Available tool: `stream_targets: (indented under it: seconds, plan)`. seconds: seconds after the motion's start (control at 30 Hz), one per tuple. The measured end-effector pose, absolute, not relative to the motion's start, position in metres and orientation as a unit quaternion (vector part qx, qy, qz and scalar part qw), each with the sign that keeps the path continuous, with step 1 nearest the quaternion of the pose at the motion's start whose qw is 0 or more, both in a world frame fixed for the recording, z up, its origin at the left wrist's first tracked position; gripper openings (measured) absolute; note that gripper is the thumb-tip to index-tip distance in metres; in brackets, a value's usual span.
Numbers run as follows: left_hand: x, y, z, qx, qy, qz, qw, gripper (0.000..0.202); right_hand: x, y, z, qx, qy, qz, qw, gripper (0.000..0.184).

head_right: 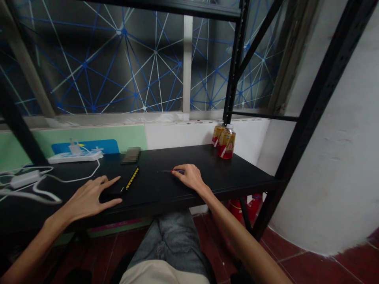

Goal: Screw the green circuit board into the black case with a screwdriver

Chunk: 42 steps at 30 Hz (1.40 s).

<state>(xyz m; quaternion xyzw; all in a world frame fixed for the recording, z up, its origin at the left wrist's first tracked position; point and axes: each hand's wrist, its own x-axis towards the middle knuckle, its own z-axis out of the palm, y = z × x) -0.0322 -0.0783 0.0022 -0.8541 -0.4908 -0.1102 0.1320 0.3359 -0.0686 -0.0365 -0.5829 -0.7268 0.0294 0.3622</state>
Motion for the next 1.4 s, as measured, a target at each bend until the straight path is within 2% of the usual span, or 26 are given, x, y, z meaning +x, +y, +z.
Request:
stream_targets:
  seconds: [0.13,0.37,0.57,0.73,0.93,1.4]
  plan:
    - [-0.029,-0.075,-0.006,-0.841,-0.509,-0.119,0.143,0.070,0.337,-0.070,-0.037,-0.576,-0.725,0.039,0.375,0.029]
    - [0.011,-0.076,-0.016,-0.812,-0.505,-0.178,0.234,0.068,0.338,-0.074,-0.035,-0.526,-0.716,0.113,0.445,0.026]
    - [0.044,-0.081,-0.018,-0.828,-0.493,-0.206,0.171,0.069,0.326,-0.083,-0.041,-0.474,-0.693,0.188,0.509,0.029]
    - [0.055,-0.084,-0.016,-0.831,-0.470,-0.277,0.108,0.052,0.315,-0.090,-0.044,-0.445,-0.678,0.217,0.544,0.030]
    - [0.070,-0.088,-0.013,-0.816,-0.463,-0.338,0.067,0.038,0.311,-0.096,-0.038,-0.421,-0.703,0.186,0.543,0.028]
    - [0.070,-0.086,-0.014,-0.819,-0.443,-0.362,0.039,0.029,0.309,-0.103,-0.032,-0.392,-0.758,0.134,0.504,0.026]
